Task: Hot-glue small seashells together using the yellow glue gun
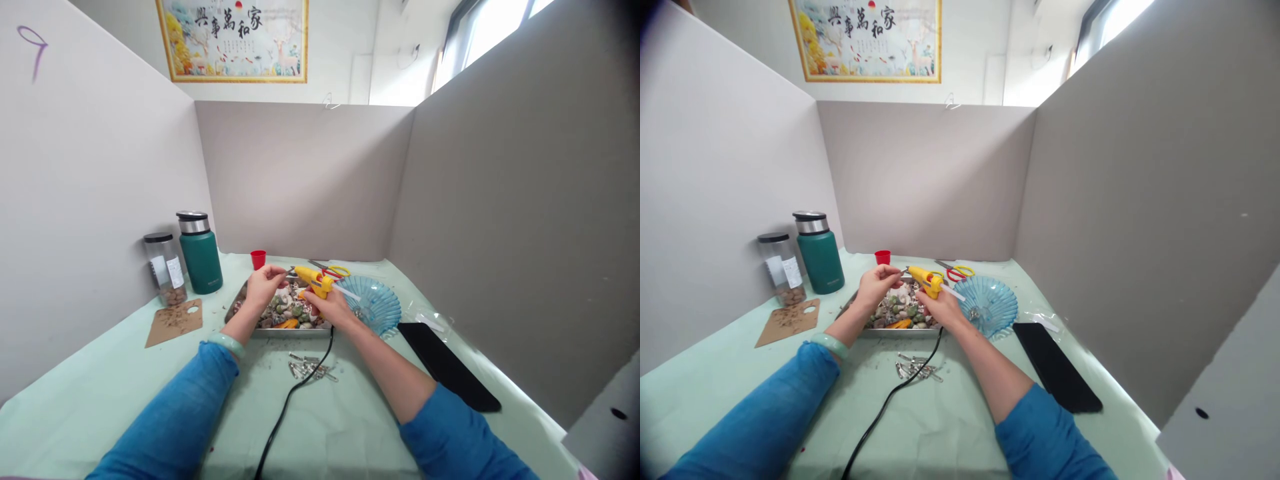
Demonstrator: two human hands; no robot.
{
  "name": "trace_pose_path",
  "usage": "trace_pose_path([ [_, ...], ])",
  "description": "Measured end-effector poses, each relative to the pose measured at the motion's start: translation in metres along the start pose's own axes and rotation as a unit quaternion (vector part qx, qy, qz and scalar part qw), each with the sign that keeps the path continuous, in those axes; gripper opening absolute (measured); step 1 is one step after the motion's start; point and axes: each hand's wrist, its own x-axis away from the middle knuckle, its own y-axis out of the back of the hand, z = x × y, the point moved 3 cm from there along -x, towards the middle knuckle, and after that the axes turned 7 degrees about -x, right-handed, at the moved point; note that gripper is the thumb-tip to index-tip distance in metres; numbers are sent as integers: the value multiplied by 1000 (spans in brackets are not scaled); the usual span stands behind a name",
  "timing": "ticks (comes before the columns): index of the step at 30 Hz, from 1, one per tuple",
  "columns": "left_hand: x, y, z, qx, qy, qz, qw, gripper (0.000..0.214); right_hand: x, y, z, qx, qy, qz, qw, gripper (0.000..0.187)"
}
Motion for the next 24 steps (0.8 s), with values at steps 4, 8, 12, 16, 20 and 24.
trace_pose_path([
  [4,0,1,-1,-13,-8,-21,1000,20,0,-1,0,7,5,8,1000,16],
  [8,1,2,-3,-13,-6,-35,999,18,2,-2,3,3,6,15,1000,16],
  [12,1,2,-2,-12,-1,-35,999,19,4,-2,7,11,1,9,1000,16],
  [16,-1,1,1,-9,2,-32,999,21,6,-2,10,13,-4,10,1000,13],
  [20,-3,1,5,12,10,-28,999,25,5,-2,8,14,-4,16,1000,12],
  [24,-3,0,4,39,18,-5,999,32,2,-1,3,10,1,10,1000,16],
])
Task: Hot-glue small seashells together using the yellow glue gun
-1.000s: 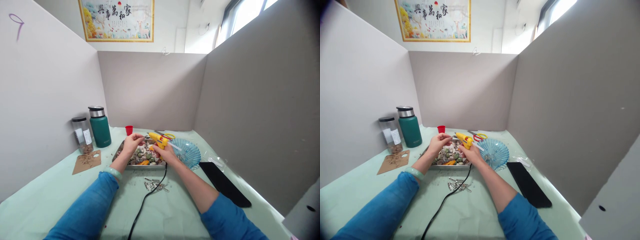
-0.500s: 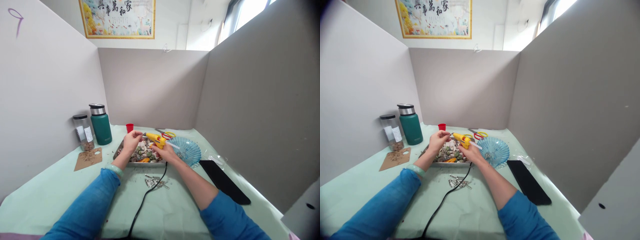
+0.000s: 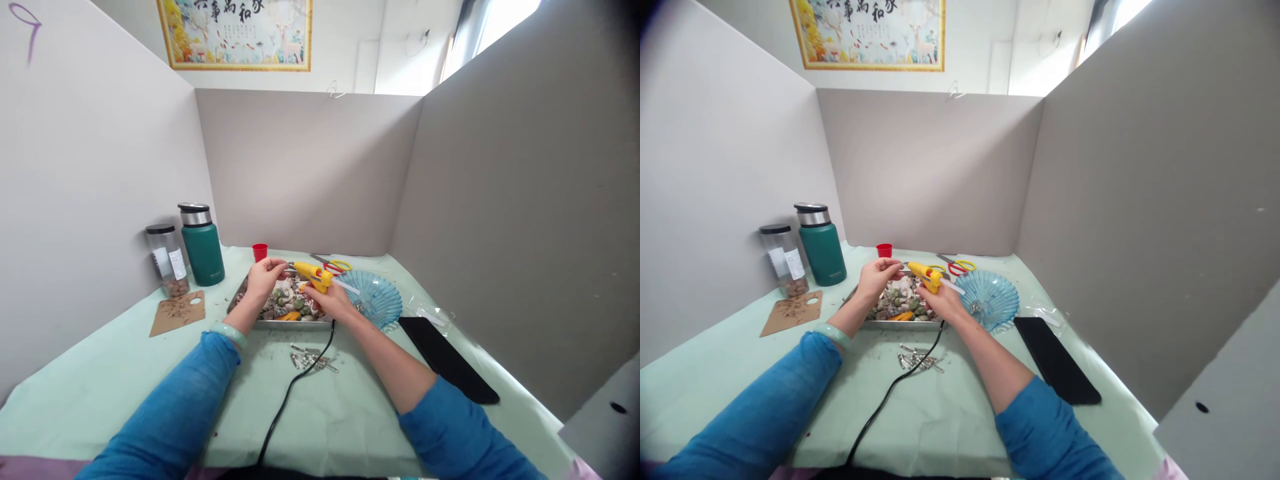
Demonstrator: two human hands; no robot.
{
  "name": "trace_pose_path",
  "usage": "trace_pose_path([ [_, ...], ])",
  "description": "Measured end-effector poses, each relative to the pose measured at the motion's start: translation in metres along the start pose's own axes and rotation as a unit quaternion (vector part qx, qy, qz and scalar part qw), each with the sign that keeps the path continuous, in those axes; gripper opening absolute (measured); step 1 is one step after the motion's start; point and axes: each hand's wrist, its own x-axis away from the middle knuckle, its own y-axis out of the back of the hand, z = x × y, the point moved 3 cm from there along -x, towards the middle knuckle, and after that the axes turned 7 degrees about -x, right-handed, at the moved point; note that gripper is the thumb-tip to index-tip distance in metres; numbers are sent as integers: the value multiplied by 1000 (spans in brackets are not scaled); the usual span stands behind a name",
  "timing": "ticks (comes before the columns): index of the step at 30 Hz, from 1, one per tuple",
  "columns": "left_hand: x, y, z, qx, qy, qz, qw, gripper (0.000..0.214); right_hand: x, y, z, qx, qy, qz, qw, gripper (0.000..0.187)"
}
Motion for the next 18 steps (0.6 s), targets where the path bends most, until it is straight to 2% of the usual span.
trace_pose_path([
  [4,2,-1,-2,5,3,14,1000,34,0,0,-1,-3,6,5,1000,16],
  [11,-1,1,0,14,6,-20,1000,33,2,0,1,-6,3,6,1000,18],
  [18,-2,1,2,19,6,-17,1000,35,-3,-1,-5,1,12,18,1000,21],
])
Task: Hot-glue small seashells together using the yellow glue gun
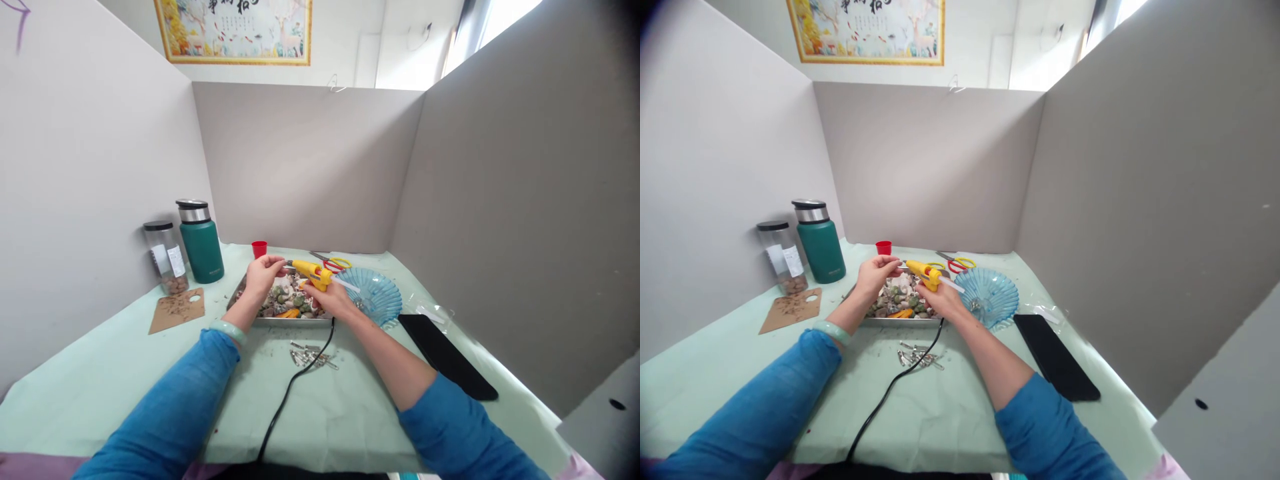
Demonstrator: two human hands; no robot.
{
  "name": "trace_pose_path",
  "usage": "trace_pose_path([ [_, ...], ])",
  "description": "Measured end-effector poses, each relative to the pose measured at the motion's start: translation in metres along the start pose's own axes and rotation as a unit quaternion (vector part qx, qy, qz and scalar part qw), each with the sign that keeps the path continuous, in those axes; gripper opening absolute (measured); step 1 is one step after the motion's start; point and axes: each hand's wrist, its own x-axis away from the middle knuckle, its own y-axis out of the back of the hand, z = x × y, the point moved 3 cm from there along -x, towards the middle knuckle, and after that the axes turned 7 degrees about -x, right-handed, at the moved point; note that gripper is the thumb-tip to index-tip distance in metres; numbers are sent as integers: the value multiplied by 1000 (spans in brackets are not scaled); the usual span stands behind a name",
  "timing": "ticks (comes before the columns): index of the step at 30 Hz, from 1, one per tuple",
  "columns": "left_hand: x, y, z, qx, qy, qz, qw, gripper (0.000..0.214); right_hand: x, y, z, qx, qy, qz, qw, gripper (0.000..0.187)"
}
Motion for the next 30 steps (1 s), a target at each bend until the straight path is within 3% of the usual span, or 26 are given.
trace_pose_path([
  [12,6,-2,-8,-2,-3,4,1000,37,2,1,3,1,-1,-1,1000,22],
  [30,2,-1,-3,-9,-8,3,1000,34,2,1,3,8,-8,-5,1000,21],
])
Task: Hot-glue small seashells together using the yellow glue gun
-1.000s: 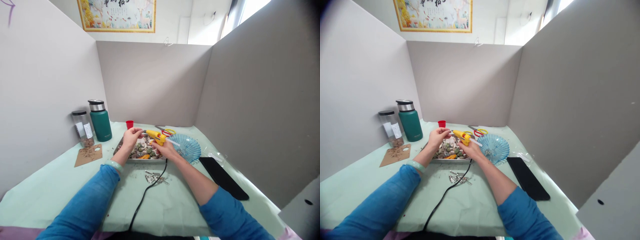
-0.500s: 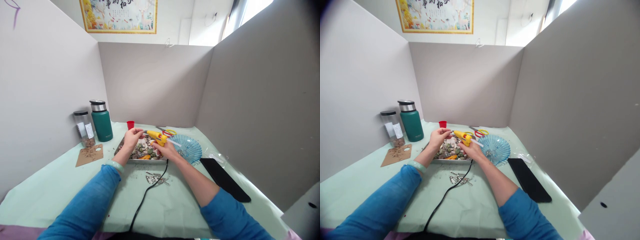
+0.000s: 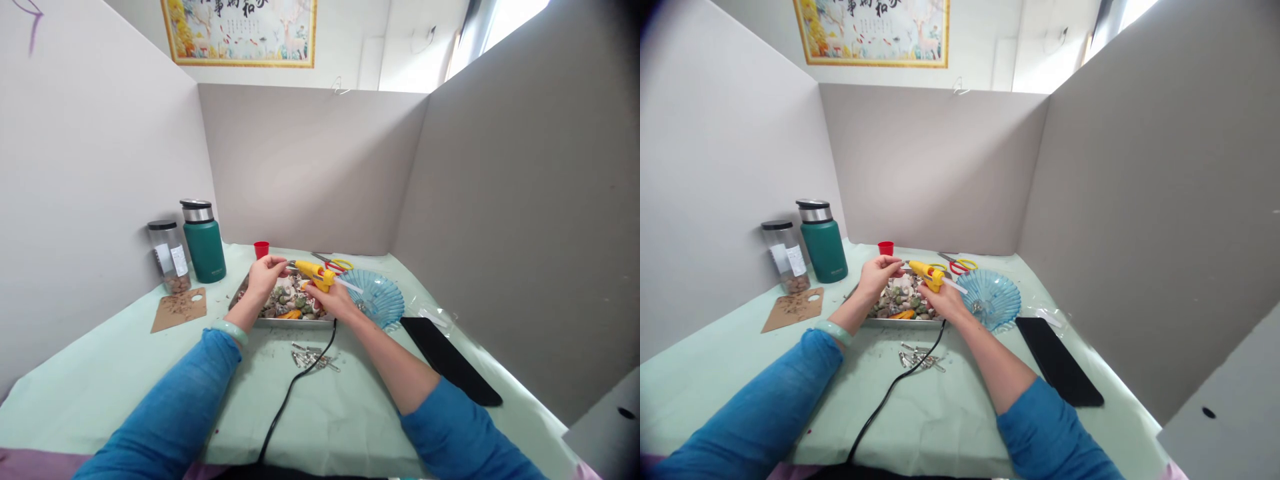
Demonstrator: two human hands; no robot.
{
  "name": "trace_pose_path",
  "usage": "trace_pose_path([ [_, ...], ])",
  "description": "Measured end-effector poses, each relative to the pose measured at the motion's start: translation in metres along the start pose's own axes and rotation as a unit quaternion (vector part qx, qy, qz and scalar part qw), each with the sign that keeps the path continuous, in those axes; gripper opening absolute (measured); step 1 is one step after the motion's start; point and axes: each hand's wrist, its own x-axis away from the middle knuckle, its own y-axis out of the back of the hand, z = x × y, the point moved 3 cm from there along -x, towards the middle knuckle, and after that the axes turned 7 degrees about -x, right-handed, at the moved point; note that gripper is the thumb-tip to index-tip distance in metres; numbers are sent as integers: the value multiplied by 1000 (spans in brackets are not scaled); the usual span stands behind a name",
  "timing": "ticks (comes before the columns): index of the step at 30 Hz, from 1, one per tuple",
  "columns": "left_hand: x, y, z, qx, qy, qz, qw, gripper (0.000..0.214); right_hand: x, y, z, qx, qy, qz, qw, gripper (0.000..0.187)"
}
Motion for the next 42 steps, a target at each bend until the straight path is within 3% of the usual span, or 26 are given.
trace_pose_path([
  [42,2,0,-3,9,21,-2,1000,31,1,-1,1,-11,3,-13,1000,20],
])
